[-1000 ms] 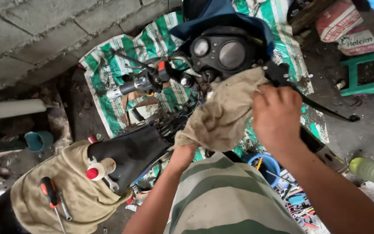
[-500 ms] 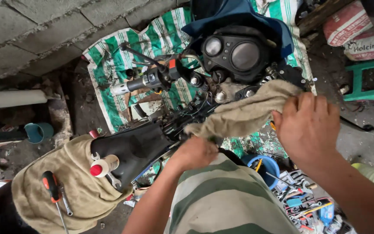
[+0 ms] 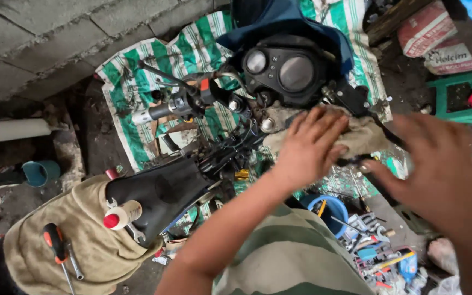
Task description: The person retrieves a cloth from a bucket of water and proceeds to wipe the handlebars, dashboard, and front fork of a motorcycle. The person then uses a small metal cup to pour liquid onto the front wheel and brake assembly while continuing to clean the area with the cloth.
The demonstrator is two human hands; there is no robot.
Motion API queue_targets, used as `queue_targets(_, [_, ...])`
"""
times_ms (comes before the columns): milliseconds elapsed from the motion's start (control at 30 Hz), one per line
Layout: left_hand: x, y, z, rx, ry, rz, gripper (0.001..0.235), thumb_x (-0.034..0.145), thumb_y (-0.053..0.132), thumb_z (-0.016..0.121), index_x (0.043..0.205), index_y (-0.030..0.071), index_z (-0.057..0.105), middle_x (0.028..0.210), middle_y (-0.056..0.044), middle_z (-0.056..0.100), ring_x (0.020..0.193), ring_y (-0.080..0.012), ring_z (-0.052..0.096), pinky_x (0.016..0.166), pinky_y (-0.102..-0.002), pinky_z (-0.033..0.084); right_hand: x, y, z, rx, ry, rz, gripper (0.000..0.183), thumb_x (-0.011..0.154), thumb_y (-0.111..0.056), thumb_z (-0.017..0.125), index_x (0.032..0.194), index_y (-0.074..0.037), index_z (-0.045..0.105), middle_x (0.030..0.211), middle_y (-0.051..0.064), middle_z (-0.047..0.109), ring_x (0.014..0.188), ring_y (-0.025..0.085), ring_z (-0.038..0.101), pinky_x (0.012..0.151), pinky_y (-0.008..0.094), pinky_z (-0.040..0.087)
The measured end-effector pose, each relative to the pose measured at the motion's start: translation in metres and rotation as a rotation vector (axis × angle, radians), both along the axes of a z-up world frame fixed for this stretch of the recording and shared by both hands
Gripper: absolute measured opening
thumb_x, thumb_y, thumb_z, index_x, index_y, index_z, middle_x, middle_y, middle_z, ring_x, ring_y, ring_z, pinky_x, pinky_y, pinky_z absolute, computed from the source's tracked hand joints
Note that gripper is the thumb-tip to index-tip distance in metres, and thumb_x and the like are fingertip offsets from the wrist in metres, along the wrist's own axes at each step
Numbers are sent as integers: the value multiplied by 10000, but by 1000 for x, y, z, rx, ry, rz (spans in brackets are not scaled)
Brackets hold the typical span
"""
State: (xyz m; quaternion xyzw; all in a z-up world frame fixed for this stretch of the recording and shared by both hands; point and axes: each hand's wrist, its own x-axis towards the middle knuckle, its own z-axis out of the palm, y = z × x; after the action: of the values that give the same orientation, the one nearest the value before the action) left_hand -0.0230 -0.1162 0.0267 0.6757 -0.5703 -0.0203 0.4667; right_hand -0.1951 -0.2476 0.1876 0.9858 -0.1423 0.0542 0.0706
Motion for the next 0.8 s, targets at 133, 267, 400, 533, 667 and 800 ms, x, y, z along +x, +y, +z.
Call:
queue_targets(133, [-11, 14, 1, -122, -19, 103, 482, 1178, 320, 672, 1595, 89, 603, 1610, -140, 675, 1502, -427, 673, 1187, -555, 591, -46, -3, -24, 68, 80, -184, 1075, 802, -764, 718, 1566, -9, 666, 1556, 295, 659, 1438, 537, 623, 1220, 659, 428])
queue_targets(267, [15, 15, 4, -149, -114, -4, 568, 1164, 494, 592, 1602, 132, 593, 1584, -112, 687, 1516, -395, 649, 1314, -562, 499, -55, 30, -19, 126, 65, -185, 890, 773, -650, 799, 1506, -153, 712, 1568, 243, 618, 1450, 490, 581, 1256, 659, 375])
queue_targets(400, [-3, 5, 21, -26, -91, 106, 594, 1153, 515, 501, 1606, 137, 570, 1591, -110, 654, 1560, -517, 561, 1341, -681, 404, -50, 20, -24, 510, 198, -345, 770, 874, -452, 780, 1556, -129, 621, 1341, 92, 782, 1190, 363, 753, 898, 524, 579])
queue_targets(533, [-8, 10, 6, -48, 70, -7, 495, 1153, 302, 631, 1607, 107, 592, 1678, -179, 604, 1613, -490, 558, 1361, -629, 464, -63, 16, -41, 449, 211, -277, 738, 934, -428, 735, 1564, -70, 596, 1183, 158, 764, 1022, 419, 746, 818, 555, 588])
queue_targets(667, [-11, 21, 3, -149, 69, 20, 433, 1146, 281, 705, 1521, 66, 674, 1589, -202, 669, 1508, -433, 674, 1307, -559, 559, -60, 21, -38, 534, 250, -377, 699, 922, -430, 735, 1553, -165, 596, 1228, 89, 781, 1017, 402, 770, 791, 550, 596])
queue_targets(800, [-9, 17, 19, 99, -114, 133, 553, 1110, 461, 621, 1629, 271, 600, 1685, -35, 647, 1625, -462, 565, 1385, -649, 303, -65, 19, -45, 428, 233, -307, 774, 900, -457, 748, 1574, -107, 601, 1281, 93, 756, 931, 425, 765, 689, 595, 607])
